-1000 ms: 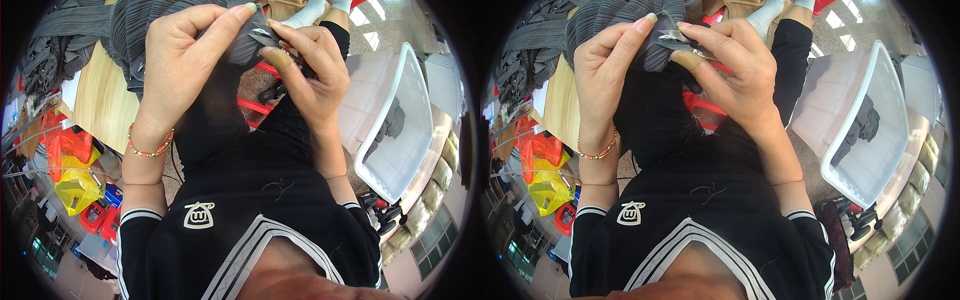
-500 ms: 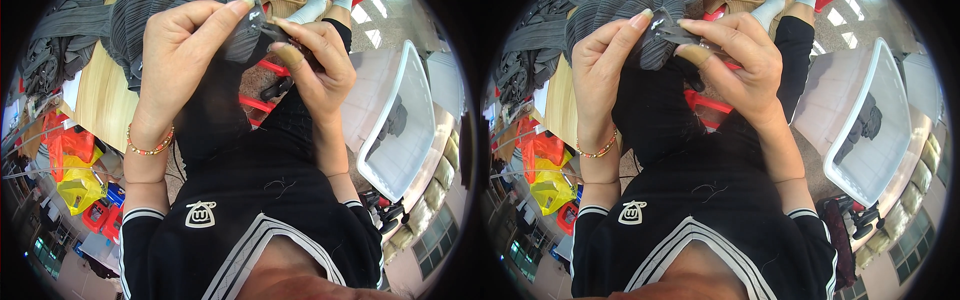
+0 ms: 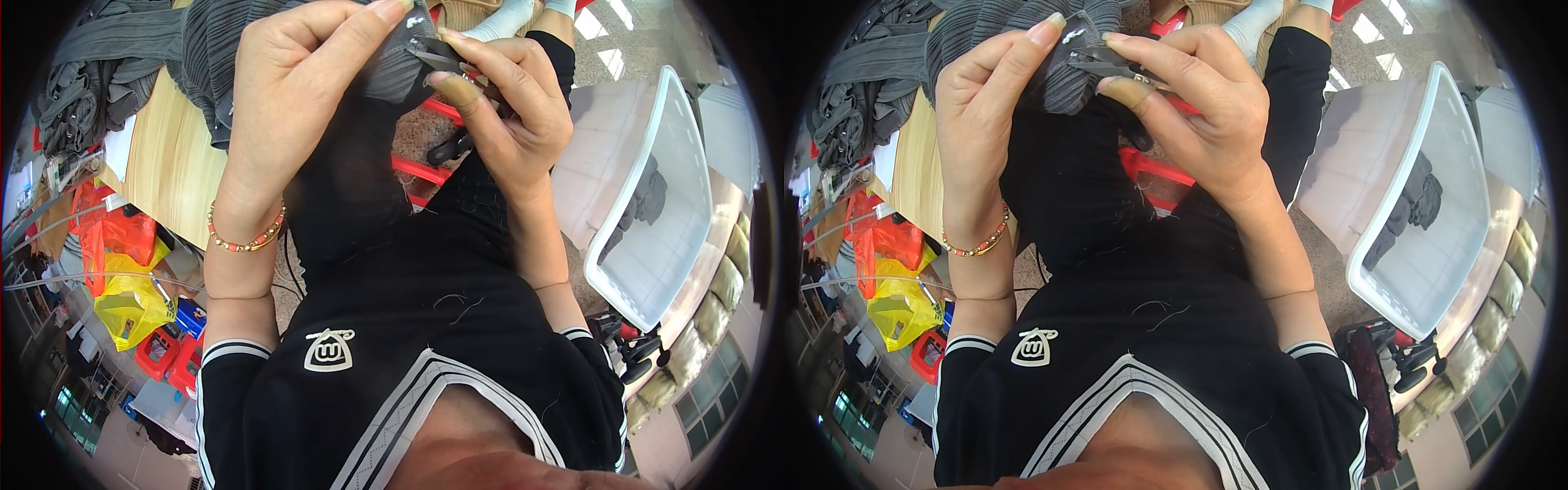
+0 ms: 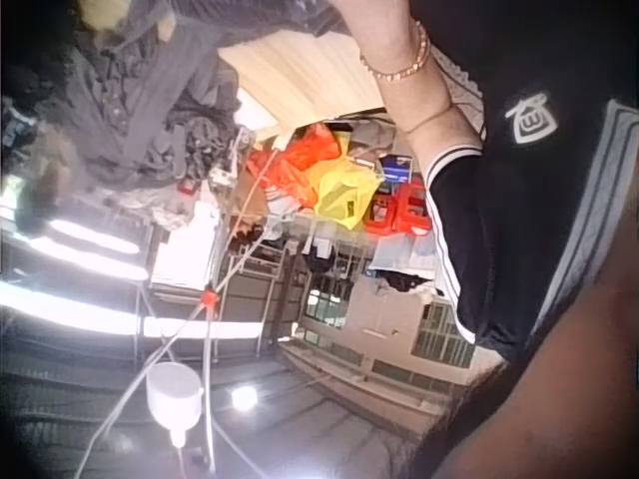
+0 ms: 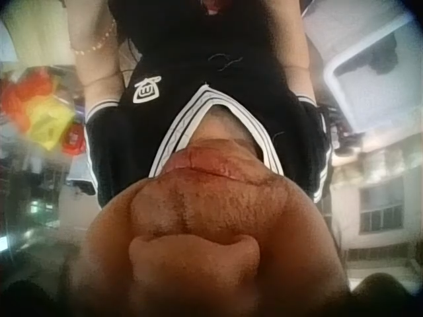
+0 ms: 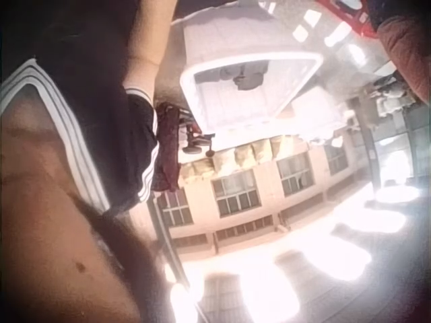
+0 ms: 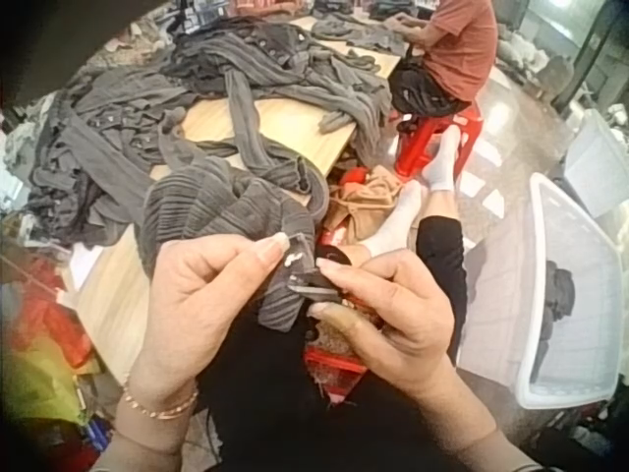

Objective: Trimming excess threads and loose ends from fabric components using small snips.

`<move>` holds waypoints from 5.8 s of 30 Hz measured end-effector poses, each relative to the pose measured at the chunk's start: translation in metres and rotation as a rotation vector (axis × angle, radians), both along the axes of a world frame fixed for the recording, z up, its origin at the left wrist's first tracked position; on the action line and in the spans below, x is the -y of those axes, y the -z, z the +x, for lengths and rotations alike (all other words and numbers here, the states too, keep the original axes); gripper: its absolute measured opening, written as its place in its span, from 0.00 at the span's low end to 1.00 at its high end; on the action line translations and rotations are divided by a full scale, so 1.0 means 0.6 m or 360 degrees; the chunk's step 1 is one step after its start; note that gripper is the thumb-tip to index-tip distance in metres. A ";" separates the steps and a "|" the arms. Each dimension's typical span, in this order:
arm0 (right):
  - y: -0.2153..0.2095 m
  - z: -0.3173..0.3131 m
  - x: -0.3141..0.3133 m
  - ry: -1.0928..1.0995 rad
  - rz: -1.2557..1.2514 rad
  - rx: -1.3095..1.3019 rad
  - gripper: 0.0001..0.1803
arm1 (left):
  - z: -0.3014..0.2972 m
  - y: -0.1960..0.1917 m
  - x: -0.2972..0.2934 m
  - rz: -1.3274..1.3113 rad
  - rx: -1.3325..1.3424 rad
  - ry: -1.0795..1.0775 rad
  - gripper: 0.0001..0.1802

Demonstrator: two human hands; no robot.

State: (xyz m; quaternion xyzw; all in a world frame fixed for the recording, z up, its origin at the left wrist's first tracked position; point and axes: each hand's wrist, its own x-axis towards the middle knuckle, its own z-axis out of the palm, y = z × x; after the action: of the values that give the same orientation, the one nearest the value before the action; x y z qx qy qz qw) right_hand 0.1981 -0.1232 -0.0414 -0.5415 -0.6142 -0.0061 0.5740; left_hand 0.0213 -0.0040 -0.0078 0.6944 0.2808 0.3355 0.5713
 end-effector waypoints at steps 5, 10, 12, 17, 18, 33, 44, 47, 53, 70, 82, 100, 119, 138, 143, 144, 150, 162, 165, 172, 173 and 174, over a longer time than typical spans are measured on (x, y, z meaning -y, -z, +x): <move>-0.002 -0.001 -0.001 0.0035 0.0005 0.0057 0.22 | 0.002 -0.006 0.005 -0.0063 -0.0028 -0.0029 0.11; -0.001 0.000 -0.008 0.0009 0.0031 -0.0104 0.17 | -0.006 -0.012 -0.019 -0.0177 -0.0081 0.0268 0.15; -0.017 -0.008 -0.006 -0.0070 -0.0222 -0.0598 0.12 | 0.008 -0.049 -0.012 -0.0489 -0.0039 0.0306 0.13; -0.013 -0.002 -0.026 -0.0568 -0.0528 -0.1510 0.16 | 0.028 -0.009 -0.052 -0.0144 0.0822 0.1115 0.17; -0.021 -0.010 -0.031 -0.0568 -0.0558 -0.1404 0.15 | 0.019 0.000 -0.061 -0.0136 0.0825 0.1091 0.17; -0.034 0.035 -0.011 -0.0632 -0.0345 -0.1712 0.08 | -0.099 -0.078 -0.048 0.0017 -0.0568 0.0532 0.18; 0.021 0.053 0.014 -0.0537 -0.0564 -0.1650 0.06 | -0.095 -0.077 0.004 -0.0259 -0.0635 0.0309 0.14; 0.027 0.047 0.013 -0.0550 -0.0616 -0.1644 0.06 | -0.081 -0.071 0.030 -0.0264 -0.0518 0.0094 0.14; 0.020 0.009 -0.010 -0.0587 -0.1013 -0.1471 0.05 | -0.101 -0.052 0.029 0.0460 -0.0651 -0.0049 0.09; 0.024 0.005 0.004 -0.0558 -0.0800 -0.1604 0.03 | -0.053 -0.014 0.070 0.1537 -0.0750 -0.0249 0.12; 0.086 -0.003 -0.016 -0.1099 0.0178 -0.1330 0.07 | -0.041 -0.006 0.062 0.1414 -0.0648 -0.0166 0.06; -0.058 -0.010 0.030 -0.0406 -0.0889 -0.0365 0.15 | -0.026 -0.014 0.061 0.1315 -0.0723 -0.0169 0.03; -0.047 -0.025 0.036 -0.0391 -0.0881 -0.0618 0.18 | -0.100 -0.004 0.038 0.0638 -0.0199 -0.0443 0.09; 0.014 -0.038 0.023 -0.0427 -0.0625 -0.0374 0.18 | -0.179 0.009 0.022 0.0117 -0.0265 -0.0129 0.07; 0.010 -0.032 0.028 -0.0397 -0.0627 -0.0468 0.19 | -0.155 0.001 0.020 0.0179 -0.0192 -0.0136 0.09; 0.009 -0.030 0.029 -0.0395 -0.0612 -0.0441 0.19 | -0.152 0.001 0.018 0.0138 -0.0178 -0.0136 0.09; 0.008 -0.026 0.036 -0.0341 -0.0561 -0.0477 0.19 | -0.135 -0.002 0.019 0.0156 -0.0142 -0.0167 0.09; 0.045 -0.031 0.037 -0.0446 -0.0574 -0.0588 0.20 | -0.111 -0.006 0.024 -0.0059 -0.0009 -0.0183 0.07; 0.065 -0.037 0.028 -0.0390 -0.0434 -0.0550 0.18 | -0.123 0.001 0.014 -0.0115 0.0002 -0.0168 0.08; 0.070 -0.044 0.026 -0.0430 -0.0367 -0.0475 0.20 | -0.133 0.010 0.006 -0.0155 0.0016 -0.0196 0.09; 0.068 -0.044 0.027 -0.0413 -0.0359 -0.0440 0.20 | -0.134 0.011 0.006 -0.0156 0.0016 -0.0196 0.09; 0.067 -0.043 0.028 -0.0413 -0.0360 -0.0440 0.20 | -0.135 0.011 0.005 -0.0162 0.0029 -0.0183 0.09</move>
State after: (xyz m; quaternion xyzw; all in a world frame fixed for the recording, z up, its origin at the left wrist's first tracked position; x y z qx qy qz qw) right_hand 0.1721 -0.1401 -0.0818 -0.5145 -0.5910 0.2113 0.5843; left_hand -0.0596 -0.0070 -0.0147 0.6440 0.3316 0.3594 0.5883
